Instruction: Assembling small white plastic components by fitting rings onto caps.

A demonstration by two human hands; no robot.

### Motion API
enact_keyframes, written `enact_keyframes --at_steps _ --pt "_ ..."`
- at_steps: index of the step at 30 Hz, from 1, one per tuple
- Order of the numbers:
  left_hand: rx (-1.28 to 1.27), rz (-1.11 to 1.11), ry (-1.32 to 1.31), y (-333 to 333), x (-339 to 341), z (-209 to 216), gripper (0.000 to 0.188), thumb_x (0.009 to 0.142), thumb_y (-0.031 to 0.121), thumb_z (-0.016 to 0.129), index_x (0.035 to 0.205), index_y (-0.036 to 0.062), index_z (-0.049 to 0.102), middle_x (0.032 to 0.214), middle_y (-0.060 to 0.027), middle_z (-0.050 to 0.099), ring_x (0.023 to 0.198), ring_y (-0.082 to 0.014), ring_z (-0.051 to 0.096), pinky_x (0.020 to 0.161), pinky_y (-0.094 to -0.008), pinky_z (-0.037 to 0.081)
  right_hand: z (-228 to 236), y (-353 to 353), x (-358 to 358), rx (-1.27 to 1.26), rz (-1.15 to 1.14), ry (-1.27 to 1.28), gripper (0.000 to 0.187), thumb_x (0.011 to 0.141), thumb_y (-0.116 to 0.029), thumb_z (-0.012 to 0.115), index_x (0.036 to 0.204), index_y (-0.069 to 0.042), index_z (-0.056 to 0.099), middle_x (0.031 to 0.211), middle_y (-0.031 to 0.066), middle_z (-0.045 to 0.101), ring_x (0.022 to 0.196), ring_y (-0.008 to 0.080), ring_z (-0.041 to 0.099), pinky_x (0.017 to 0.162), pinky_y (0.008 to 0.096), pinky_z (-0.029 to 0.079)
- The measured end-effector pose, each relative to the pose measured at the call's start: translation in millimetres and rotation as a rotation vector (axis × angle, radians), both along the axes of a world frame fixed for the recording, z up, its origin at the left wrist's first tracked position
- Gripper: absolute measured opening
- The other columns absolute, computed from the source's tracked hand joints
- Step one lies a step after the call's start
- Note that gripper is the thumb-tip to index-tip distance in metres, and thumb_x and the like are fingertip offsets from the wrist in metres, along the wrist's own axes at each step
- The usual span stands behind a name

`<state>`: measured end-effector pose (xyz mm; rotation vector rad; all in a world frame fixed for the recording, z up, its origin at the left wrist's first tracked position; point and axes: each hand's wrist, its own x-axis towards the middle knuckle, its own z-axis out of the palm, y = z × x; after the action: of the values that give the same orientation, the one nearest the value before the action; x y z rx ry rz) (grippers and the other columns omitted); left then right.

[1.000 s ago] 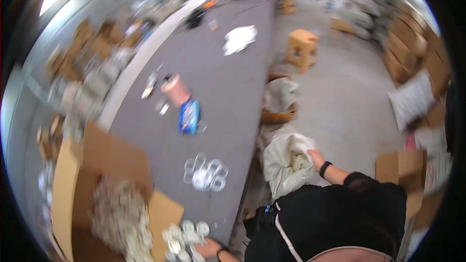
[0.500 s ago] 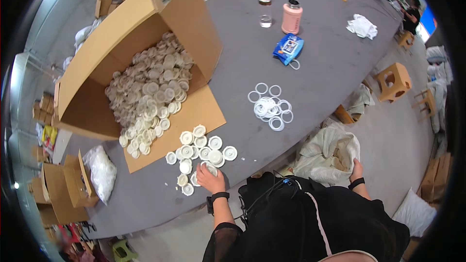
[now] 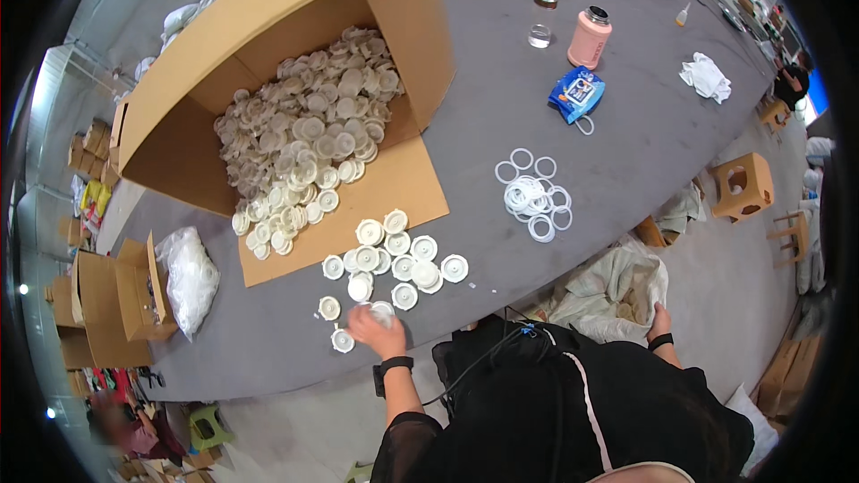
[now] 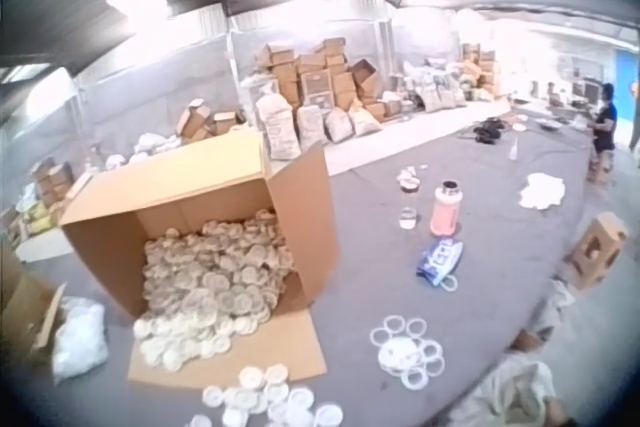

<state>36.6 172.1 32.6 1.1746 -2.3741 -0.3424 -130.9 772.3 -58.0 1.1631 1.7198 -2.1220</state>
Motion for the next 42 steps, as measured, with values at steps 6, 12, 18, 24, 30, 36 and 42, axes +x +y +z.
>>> enact_keyframes --at_steps 6,12,18,24,30,36,42 --pt "0.123 0.616 -0.177 -51.8 60.9 -32.5 0.052 0.061 0.008 0.058 0.11 0.0066 0.04 0.122 -0.0189 0.033 0.115 -0.034 0.03 0.095 -0.0512 0.02 -1.1 -2.5 -10.6 0.0 0.05 -0.062 0.044 0.079 -0.023 0.047 0.109 0.008 0.042 0.103 0.0169 0.052 0.092 0.0294 0.052 0.081 0.0388 0.041" --pt "0.097 0.663 0.306 -67.3 59.7 -10.6 0.062 0.062 0.005 0.056 0.12 0.0066 0.036 0.109 -0.0191 0.036 0.103 -0.0349 0.039 0.085 -0.0403 0.036 -10.5 0.6 -10.4 0.132 0.018 -0.096 0.046 0.078 -0.026 0.049 0.11 0.007 0.043 0.101 0.0188 0.053 0.091 0.0302 0.052 0.083 0.0394 0.04" --pt "0.249 0.453 0.081 -136.2 37.7 -31.5 0.058 0.06 0.01 0.059 0.116 0.006 0.042 0.107 -0.0201 0.041 0.098 -0.0359 0.043 0.083 -0.0409 0.037 -10.7 -1.2 -16.6 0.228 0.05 -0.137 0.045 0.078 -0.022 0.048 0.111 0.009 0.041 0.103 0.0192 0.052 0.091 0.0307 0.053 0.081 0.0391 0.041" --pt "0.364 0.374 -0.111 -141.3 17.2 -16.4 0.058 0.057 0.014 0.063 0.111 0.0062 0.045 0.103 -0.02 0.045 0.094 -0.0362 0.047 0.082 -0.0405 0.038 -5.5 -15.0 -11.7 0.238 0.02 -0.137 0.041 0.078 -0.021 0.049 0.106 0.009 0.044 0.1 0.0185 0.053 0.089 0.0302 0.053 0.08 0.0384 0.041" --pt "0.304 0.255 0.204 -103.0 26.9 -16.9 0.051 0.06 0.005 0.06 0.108 0.0018 0.044 0.104 -0.0205 0.043 0.097 -0.0354 0.043 0.086 -0.0386 0.035 -24.8 -5.5 -17.9 0.171 -0.008 -0.073 0.033 0.075 -0.018 0.052 0.094 0.009 0.051 0.093 0.0172 0.055 0.085 0.0261 0.054 0.075 0.0364 0.042" --pt "0.266 0.155 0.042 -112.5 2.7 -53.1 0.061 0.057 0.011 0.067 0.112 -0.0028 0.044 0.111 -0.0217 0.047 0.104 -0.0348 0.044 0.092 -0.0393 0.033 -51.3 36.0 -19.2 0.522 0.231 0.011 0.037 0.074 -0.023 0.052 0.097 0.007 0.052 0.09 0.0159 0.056 0.083 0.0264 0.053 0.075 0.0371 0.042" --pt "0.147 -0.165 0.125 -105.5 -101.3 -81.1 0.058 0.058 0.018 0.069 0.107 -0.0049 0.048 0.108 -0.0197 0.052 0.101 -0.0318 0.048 0.091 -0.0384 0.036 -44.4 -5.8 -12.8 1.359 0.724 -0.06 0.03 0.07 -0.028 0.051 0.074 0.002 0.058 0.076 0.0217 0.057 0.075 0.0365 0.054 0.066 0.0397 0.042"
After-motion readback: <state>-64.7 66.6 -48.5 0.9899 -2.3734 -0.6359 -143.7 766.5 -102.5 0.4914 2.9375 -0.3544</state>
